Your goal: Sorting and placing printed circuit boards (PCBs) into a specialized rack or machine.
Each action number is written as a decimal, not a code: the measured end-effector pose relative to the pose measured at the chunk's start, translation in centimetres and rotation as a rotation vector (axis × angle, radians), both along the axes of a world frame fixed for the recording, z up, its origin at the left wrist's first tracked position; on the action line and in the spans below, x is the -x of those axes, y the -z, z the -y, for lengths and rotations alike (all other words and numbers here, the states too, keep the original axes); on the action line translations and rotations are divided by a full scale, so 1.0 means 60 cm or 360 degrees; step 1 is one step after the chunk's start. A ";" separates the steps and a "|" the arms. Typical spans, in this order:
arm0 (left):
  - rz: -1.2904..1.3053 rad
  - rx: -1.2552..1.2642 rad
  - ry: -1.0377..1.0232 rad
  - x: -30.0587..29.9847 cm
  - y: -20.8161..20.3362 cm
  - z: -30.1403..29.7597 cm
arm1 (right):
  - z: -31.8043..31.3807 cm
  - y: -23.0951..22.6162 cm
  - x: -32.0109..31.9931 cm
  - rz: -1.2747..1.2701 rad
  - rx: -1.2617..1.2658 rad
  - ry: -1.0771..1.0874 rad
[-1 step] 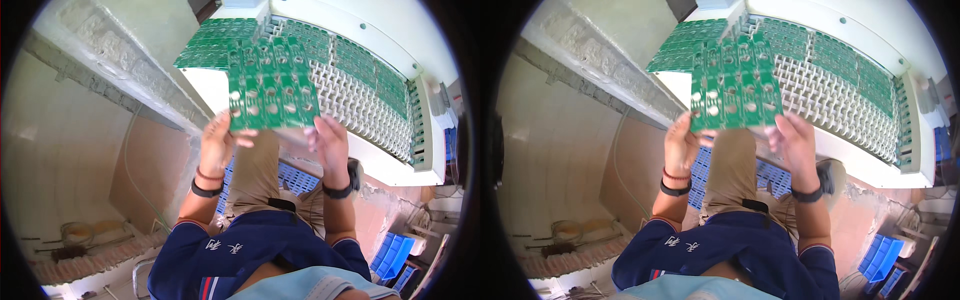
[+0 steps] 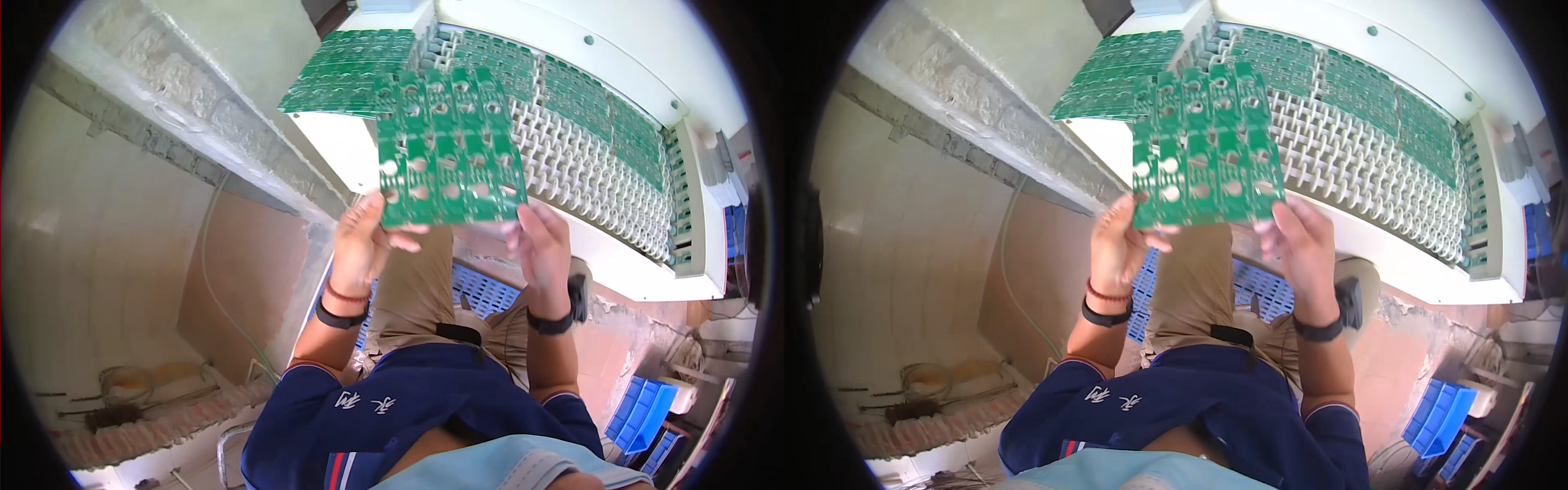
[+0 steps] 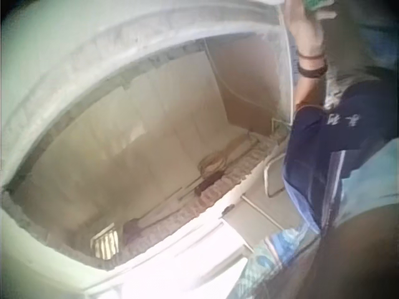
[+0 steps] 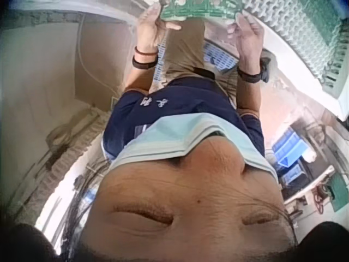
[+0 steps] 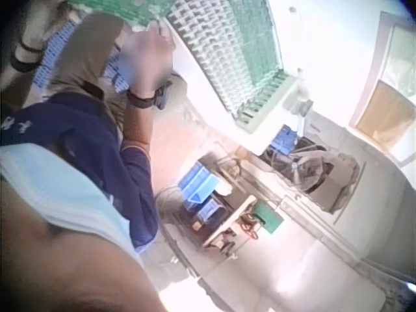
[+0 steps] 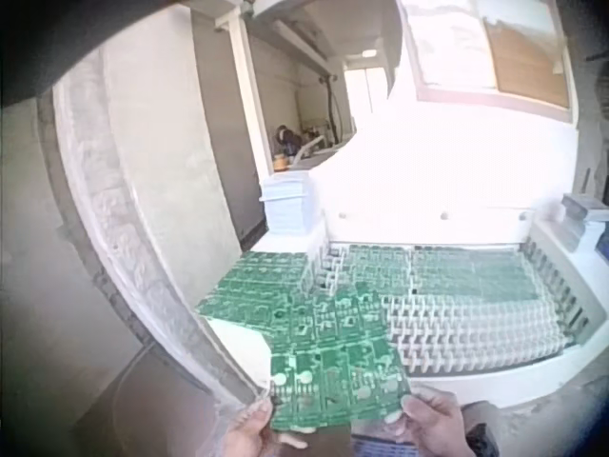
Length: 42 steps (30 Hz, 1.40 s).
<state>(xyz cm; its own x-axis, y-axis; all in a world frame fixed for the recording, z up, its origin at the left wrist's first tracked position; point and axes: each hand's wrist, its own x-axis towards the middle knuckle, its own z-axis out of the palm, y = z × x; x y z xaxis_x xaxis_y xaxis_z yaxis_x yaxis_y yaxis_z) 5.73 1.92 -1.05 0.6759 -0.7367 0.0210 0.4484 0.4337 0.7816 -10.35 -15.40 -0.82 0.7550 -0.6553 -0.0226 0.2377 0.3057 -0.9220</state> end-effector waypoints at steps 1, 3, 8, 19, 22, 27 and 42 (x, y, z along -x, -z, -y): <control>-0.0081 0.0023 0.0112 0.017 0.014 0.005 | -0.005 0.014 0.026 0.0002 -0.0029 0.0073; -0.0171 0.0041 0.0246 0.038 0.042 0.021 | -0.006 0.043 0.069 -0.0003 -0.0061 0.0169; -0.0341 -0.0077 0.0412 0.056 0.095 0.053 | 0.001 0.100 0.108 -0.0039 -0.0051 0.0298; -0.0398 -0.0147 0.0404 0.029 0.124 0.072 | 0.029 0.126 0.145 -0.0343 0.0163 0.0533; -0.0288 -0.0266 0.0362 0.017 0.123 0.079 | 0.039 0.109 0.147 -0.0350 0.0095 0.0618; -0.0196 -0.0375 0.0218 0.017 0.120 0.096 | 0.058 0.104 0.106 -0.0588 0.0212 0.0386; -0.0190 -0.0386 0.0040 -0.050 0.108 0.093 | 0.117 0.147 0.275 -0.0348 0.0024 0.1027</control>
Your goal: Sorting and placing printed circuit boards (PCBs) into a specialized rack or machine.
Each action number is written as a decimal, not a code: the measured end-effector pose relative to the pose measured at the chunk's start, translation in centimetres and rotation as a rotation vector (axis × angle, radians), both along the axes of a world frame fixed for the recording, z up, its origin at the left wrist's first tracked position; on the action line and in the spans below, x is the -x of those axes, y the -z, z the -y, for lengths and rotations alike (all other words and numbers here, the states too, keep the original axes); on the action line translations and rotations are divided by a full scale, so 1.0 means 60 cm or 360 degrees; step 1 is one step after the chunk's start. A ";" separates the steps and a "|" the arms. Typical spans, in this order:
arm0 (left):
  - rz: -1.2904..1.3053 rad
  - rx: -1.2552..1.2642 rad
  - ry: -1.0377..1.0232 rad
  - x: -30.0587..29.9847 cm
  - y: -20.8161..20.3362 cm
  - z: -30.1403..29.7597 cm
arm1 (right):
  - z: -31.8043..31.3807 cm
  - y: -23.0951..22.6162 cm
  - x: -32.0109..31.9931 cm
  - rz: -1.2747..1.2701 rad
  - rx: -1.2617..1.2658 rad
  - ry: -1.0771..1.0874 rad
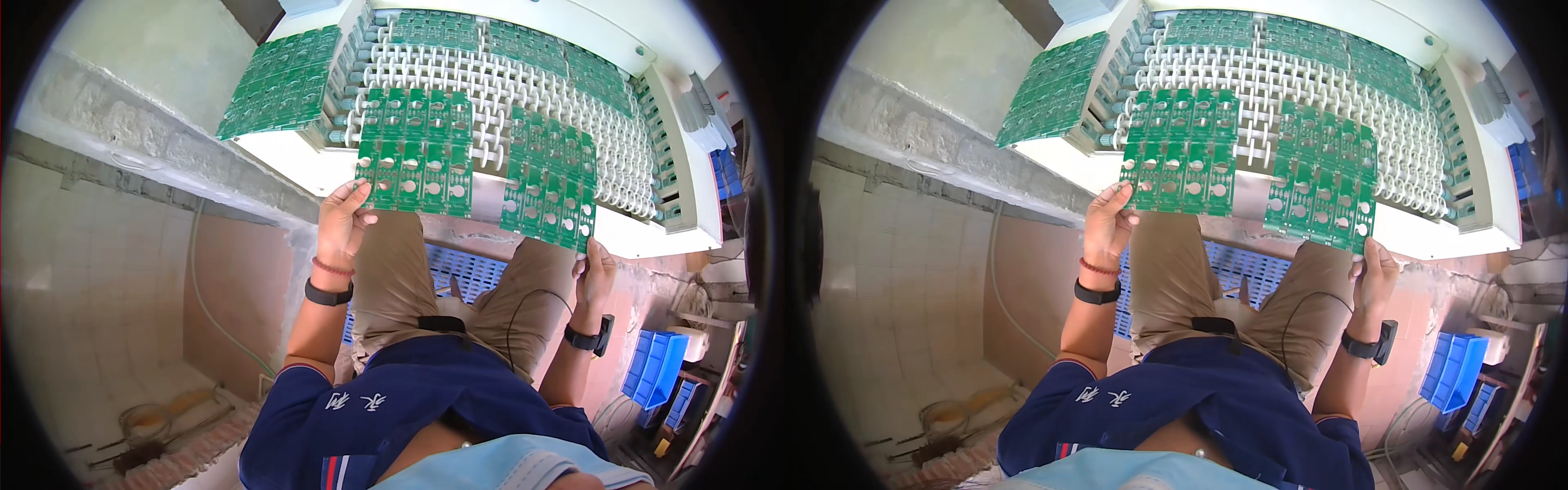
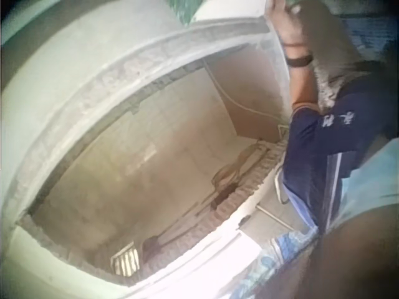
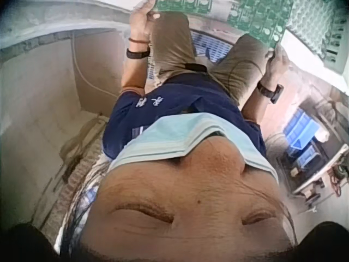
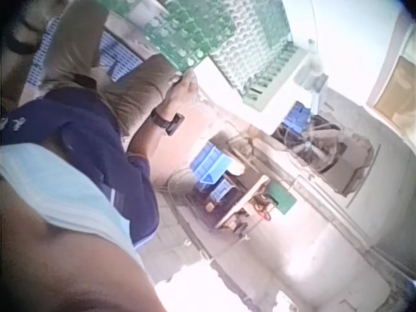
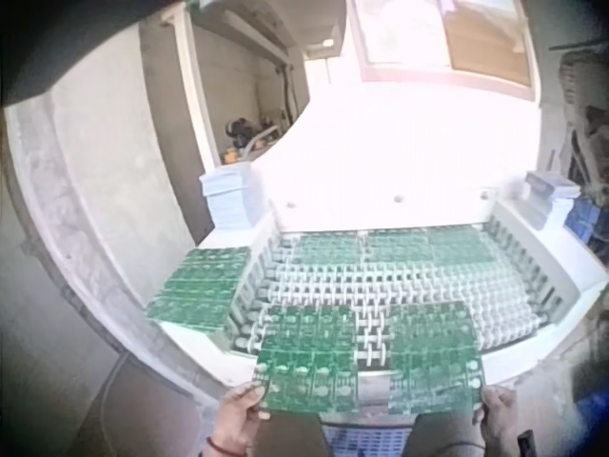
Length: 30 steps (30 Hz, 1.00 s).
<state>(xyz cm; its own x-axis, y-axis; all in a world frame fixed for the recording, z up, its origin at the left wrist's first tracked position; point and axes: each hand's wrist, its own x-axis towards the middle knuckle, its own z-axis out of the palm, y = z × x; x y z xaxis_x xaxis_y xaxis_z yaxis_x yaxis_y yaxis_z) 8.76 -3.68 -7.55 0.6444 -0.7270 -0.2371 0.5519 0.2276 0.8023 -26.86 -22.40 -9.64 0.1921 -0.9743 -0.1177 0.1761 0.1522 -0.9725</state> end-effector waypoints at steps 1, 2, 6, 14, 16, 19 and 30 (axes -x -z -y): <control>0.0030 -0.0038 -0.0032 -0.004 -0.003 0.004 | 0.003 -0.001 0.001 0.0003 -0.0002 0.0019; 0.0047 -0.0052 -0.0025 -0.014 0.006 0.007 | 0.005 0.002 -0.003 0.0029 -0.0009 0.0016; 0.0065 -0.0048 0.0021 -0.032 -0.001 0.030 | 0.023 -0.004 -0.036 0.0111 0.0014 -0.0051; -0.0075 0.0025 0.0017 -0.042 -0.004 0.040 | 0.050 -0.001 -0.062 0.0116 -0.0013 -0.0097; -0.0088 0.0012 -0.0012 -0.043 -0.015 0.026 | 0.054 -0.004 -0.060 0.0109 -0.0014 -0.0039; 0.0034 -0.0014 -0.0228 -0.050 -0.025 -0.008 | 0.048 -0.012 -0.058 0.0071 0.0002 0.0013; 0.3364 -0.1250 -0.0957 -0.146 -0.166 -0.066 | 0.042 0.022 -0.014 0.0173 0.0075 -0.0104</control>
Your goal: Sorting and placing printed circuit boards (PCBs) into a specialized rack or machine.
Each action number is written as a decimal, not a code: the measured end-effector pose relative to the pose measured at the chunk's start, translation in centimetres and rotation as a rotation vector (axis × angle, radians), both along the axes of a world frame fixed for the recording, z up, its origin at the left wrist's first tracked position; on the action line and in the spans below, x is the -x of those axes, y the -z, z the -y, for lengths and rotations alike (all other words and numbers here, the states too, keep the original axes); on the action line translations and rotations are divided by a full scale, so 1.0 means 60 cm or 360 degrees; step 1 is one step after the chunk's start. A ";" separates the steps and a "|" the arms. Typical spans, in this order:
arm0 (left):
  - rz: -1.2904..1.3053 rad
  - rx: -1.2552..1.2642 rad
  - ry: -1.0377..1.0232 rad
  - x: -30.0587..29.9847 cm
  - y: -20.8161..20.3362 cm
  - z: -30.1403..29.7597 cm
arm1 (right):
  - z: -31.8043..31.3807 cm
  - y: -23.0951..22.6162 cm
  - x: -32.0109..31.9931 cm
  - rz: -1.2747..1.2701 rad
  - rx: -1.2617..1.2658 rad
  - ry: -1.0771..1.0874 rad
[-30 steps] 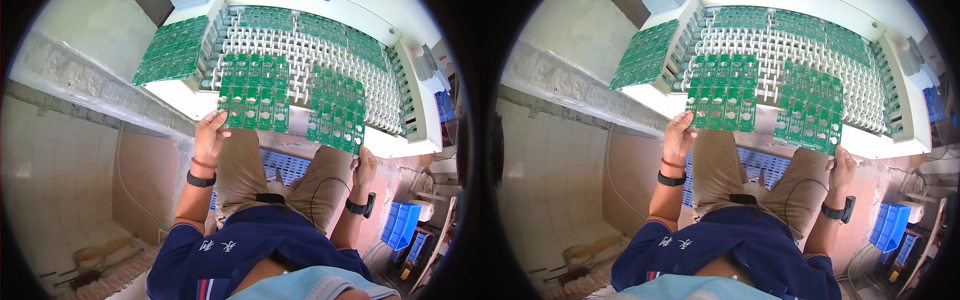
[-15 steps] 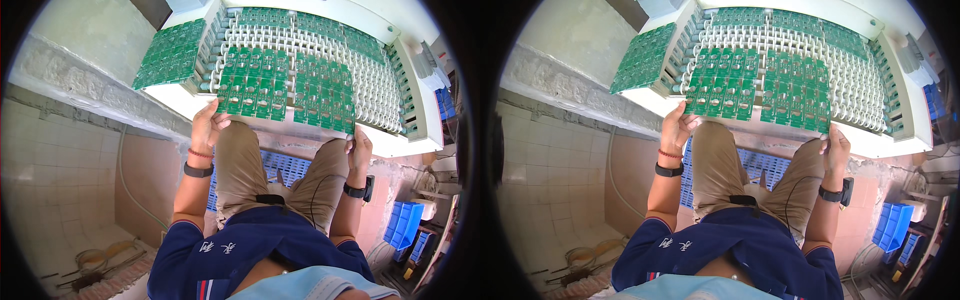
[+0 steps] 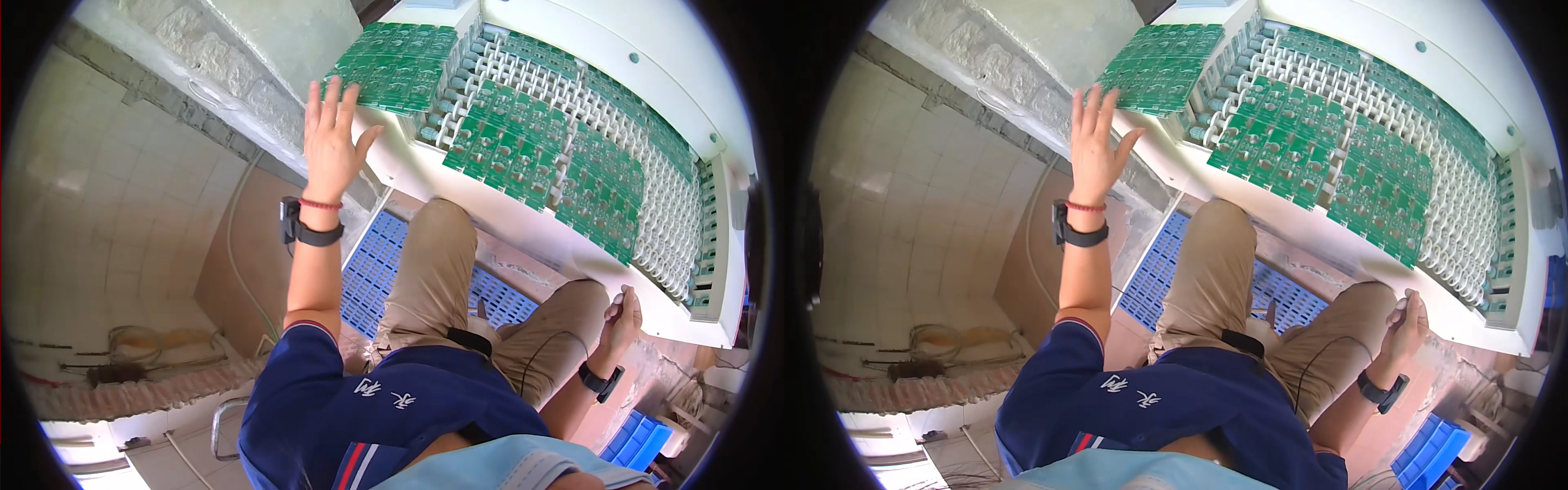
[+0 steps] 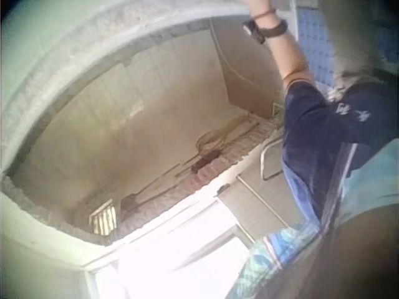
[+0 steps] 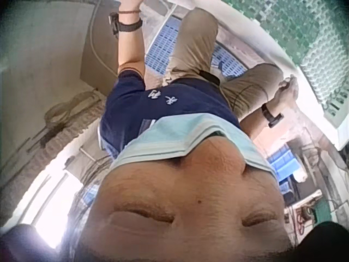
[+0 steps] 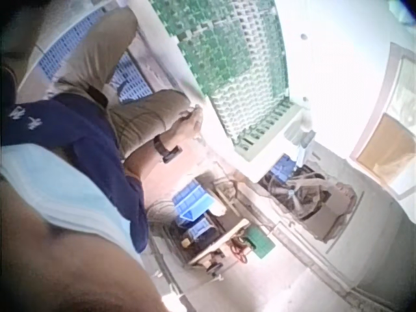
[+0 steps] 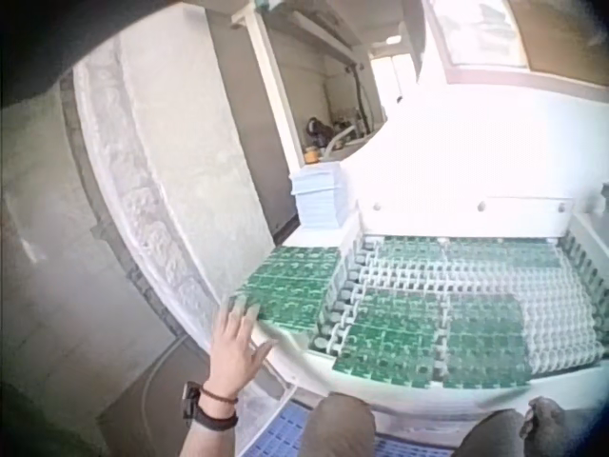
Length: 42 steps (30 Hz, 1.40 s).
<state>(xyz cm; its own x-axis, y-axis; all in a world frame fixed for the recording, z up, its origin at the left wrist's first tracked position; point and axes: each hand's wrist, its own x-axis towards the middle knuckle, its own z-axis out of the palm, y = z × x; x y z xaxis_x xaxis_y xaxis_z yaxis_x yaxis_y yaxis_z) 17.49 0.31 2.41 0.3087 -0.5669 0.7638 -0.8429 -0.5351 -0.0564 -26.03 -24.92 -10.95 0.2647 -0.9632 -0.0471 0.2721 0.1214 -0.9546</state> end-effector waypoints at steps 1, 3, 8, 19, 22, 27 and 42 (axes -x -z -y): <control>0.0006 0.0001 -0.0001 -0.010 -0.001 -0.006 | -0.002 0.000 -0.004 0.0006 0.0001 -0.0001; -0.0011 -0.0178 0.0013 -0.024 0.004 -0.012 | -0.007 0.000 -0.008 0.0025 -0.0014 -0.0045; 0.0122 -0.0032 0.0122 -0.031 0.009 -0.010 | -0.024 0.013 -0.018 -0.0017 -0.0040 -0.0089; 0.0612 0.0138 0.0546 0.124 -0.030 -0.052 | -0.115 -0.028 -0.094 -0.0243 0.0094 -0.0451; 0.0539 0.0016 0.0744 0.175 -0.041 -0.061 | -0.163 -0.078 -0.149 0.0086 -0.0006 -0.0850; 0.0417 -0.0041 0.1033 0.230 -0.045 -0.050 | -0.206 -0.116 -0.185 0.0562 0.0166 -0.1245; 0.0360 -0.0116 0.1314 0.267 0.004 0.012 | -0.193 -0.149 -0.104 0.0488 -0.0144 -0.0774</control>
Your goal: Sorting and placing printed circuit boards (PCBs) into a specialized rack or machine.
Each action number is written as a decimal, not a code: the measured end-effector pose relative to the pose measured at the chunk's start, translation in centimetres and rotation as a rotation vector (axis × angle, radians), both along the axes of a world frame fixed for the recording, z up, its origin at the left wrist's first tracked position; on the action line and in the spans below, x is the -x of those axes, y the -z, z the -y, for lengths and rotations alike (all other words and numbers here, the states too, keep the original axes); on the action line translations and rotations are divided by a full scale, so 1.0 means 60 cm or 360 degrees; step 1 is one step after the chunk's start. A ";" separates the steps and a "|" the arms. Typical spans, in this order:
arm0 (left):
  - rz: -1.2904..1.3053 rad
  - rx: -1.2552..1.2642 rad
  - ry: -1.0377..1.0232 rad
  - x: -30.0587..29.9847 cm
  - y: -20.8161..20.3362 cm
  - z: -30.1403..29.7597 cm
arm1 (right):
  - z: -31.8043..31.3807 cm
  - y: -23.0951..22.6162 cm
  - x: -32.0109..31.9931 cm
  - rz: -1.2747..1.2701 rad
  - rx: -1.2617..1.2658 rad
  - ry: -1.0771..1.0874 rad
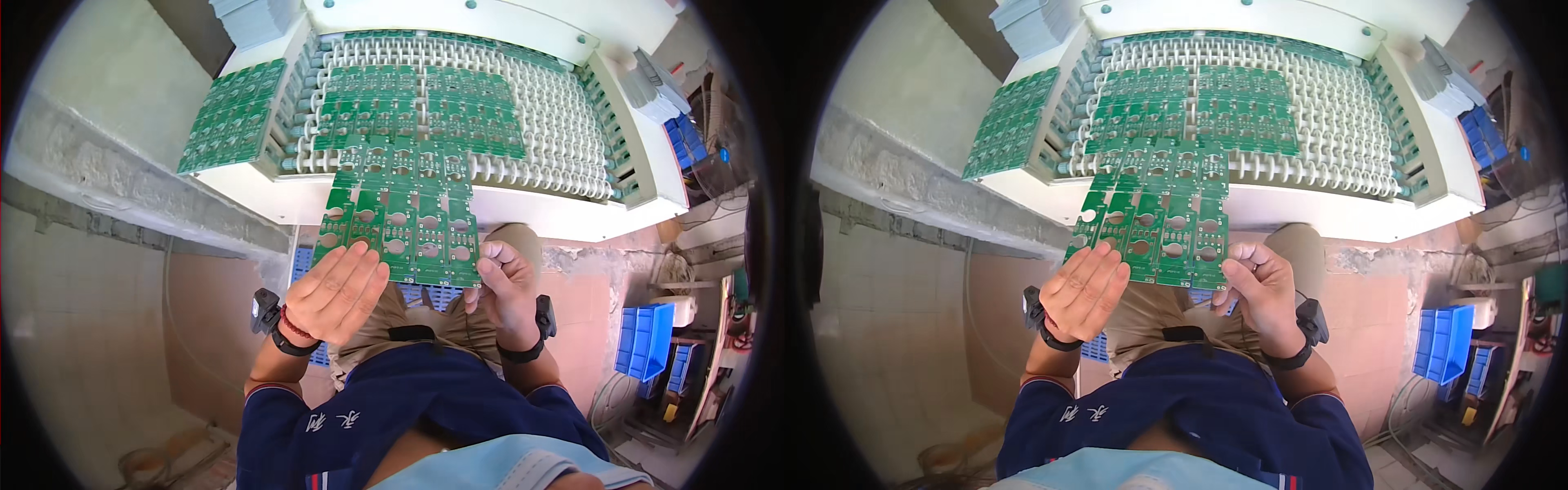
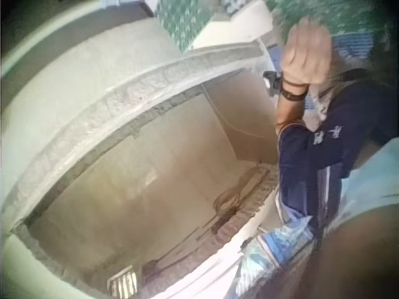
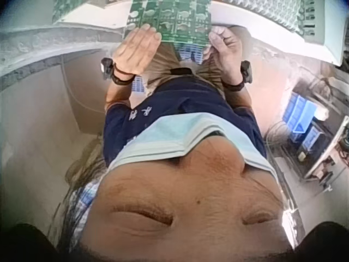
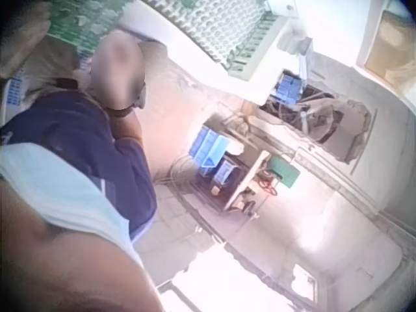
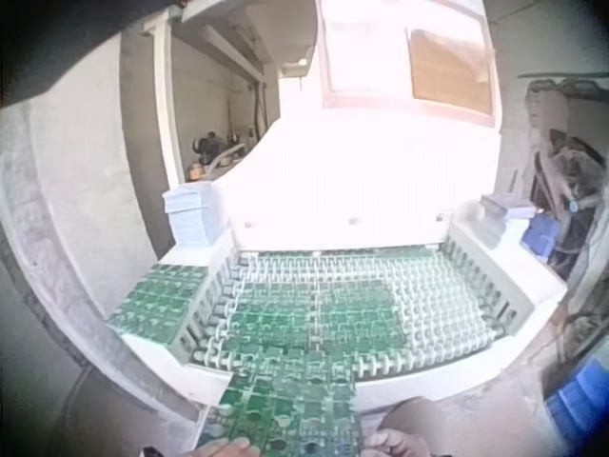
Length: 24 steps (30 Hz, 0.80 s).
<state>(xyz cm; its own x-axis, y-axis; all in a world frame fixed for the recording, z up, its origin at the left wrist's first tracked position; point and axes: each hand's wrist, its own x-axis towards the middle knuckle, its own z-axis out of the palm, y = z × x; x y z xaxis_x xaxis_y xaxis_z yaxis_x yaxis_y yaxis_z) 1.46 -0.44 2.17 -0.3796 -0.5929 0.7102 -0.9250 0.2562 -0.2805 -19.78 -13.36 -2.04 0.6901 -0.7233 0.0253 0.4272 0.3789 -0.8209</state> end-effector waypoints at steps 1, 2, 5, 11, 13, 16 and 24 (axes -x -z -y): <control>-0.0006 0.0008 0.0013 0.003 0.003 0.006 | 0.001 -0.004 0.002 -0.0100 -0.0002 0.0062; 0.0003 0.0014 0.0004 0.006 0.006 0.013 | 0.007 -0.003 0.005 -0.0105 0.0006 0.0072; -0.0045 -0.0026 -0.0001 0.012 0.008 0.027 | 0.039 -0.008 0.011 -0.0058 0.0052 0.0144; -0.0164 -0.0003 -0.0124 -0.007 0.019 0.016 | 0.182 -0.026 0.084 -0.0304 0.0454 0.0895; -0.0198 -0.0062 -0.0168 -0.016 0.022 0.011 | 0.259 -0.014 0.132 -0.0310 0.0524 0.1074; -0.0248 -0.0100 -0.0198 -0.030 0.029 -0.001 | 0.379 0.024 0.188 -0.0349 0.0512 0.1113; -0.0298 -0.0064 -0.0374 -0.059 0.034 -0.014 | 0.543 0.085 0.214 -0.2016 0.1312 0.1542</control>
<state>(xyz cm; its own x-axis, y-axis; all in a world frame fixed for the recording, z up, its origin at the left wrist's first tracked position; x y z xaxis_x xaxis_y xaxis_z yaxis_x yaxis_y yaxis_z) 4.98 0.40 0.12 -0.0936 -0.6780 0.7291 -0.9949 0.0366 -0.0936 -32.60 -45.97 -7.15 -0.0445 -0.9162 0.3982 -0.7491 -0.2332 -0.6201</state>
